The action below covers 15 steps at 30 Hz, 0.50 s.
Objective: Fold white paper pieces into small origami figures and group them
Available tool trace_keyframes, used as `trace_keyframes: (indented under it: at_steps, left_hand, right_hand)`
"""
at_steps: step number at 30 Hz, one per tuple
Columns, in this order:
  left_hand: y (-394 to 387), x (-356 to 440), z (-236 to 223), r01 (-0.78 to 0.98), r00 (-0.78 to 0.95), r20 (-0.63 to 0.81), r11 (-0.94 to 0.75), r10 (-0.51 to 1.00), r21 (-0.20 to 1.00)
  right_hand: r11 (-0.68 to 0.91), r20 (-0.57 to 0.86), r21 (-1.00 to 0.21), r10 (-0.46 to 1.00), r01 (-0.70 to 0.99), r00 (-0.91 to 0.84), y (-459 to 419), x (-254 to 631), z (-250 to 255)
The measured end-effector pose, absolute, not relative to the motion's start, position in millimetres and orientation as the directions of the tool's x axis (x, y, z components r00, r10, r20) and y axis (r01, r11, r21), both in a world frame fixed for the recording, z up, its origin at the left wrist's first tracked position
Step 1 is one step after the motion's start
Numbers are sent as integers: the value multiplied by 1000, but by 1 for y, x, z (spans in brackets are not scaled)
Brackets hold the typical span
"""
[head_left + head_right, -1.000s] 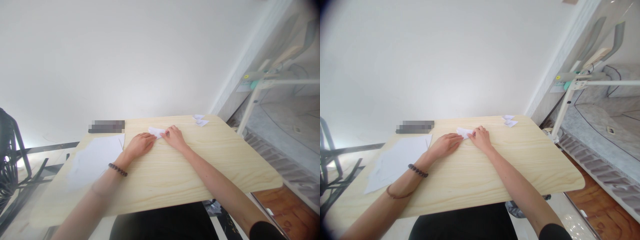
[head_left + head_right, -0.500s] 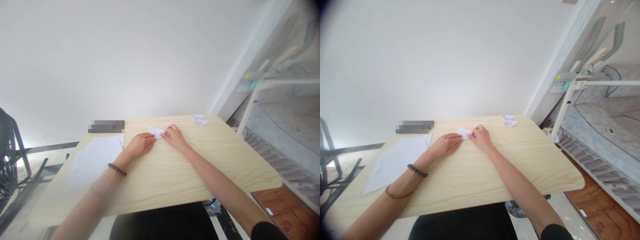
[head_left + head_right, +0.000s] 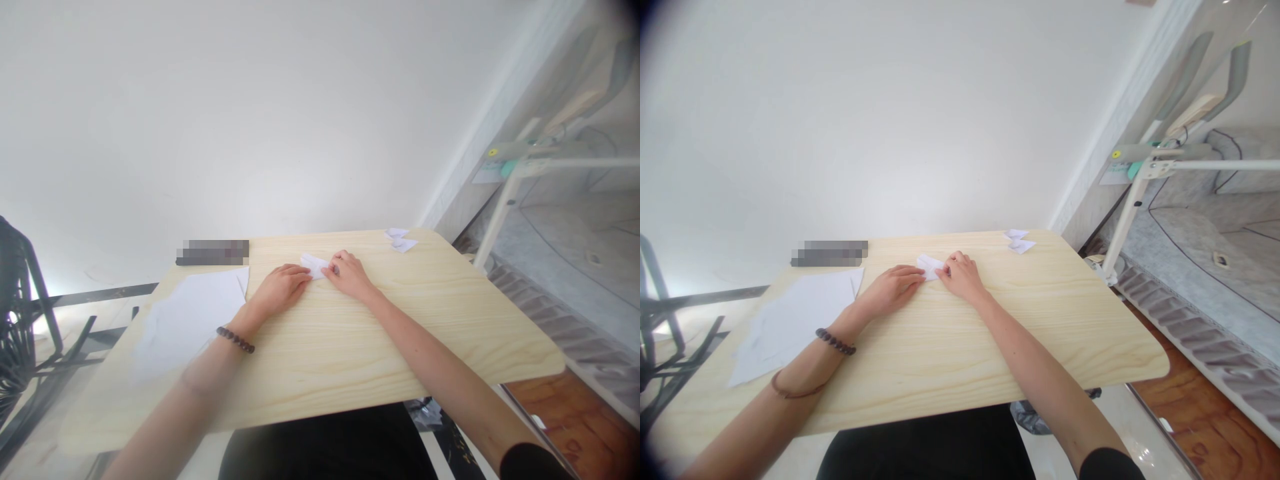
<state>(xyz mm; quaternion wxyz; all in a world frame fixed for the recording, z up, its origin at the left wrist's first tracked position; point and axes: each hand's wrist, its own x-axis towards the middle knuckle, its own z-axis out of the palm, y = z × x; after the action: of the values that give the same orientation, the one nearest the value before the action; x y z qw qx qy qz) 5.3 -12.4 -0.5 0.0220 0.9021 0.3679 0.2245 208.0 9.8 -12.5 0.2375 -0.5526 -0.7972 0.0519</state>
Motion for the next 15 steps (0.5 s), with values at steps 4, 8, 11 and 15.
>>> trace_keyframes:
  at_steps: [4,8,11,15]
  left_hand:
    - [-15,6,1,662,630,370,-721,683,204]
    - [-18,7,6,663,634,355,-719,687,208]
    - [-19,7,9,652,654,342,-732,675,199]
    - [-19,8,9,654,662,335,-735,671,180]
  right_hand:
    - [370,313,-353,912,859,-265,10,208,-12]
    - [362,307,-361,916,859,-257,11,207,-13]
    - [355,303,-362,919,862,-251,12,207,-13]
    - [347,296,-364,923,864,-246,11,207,-13]
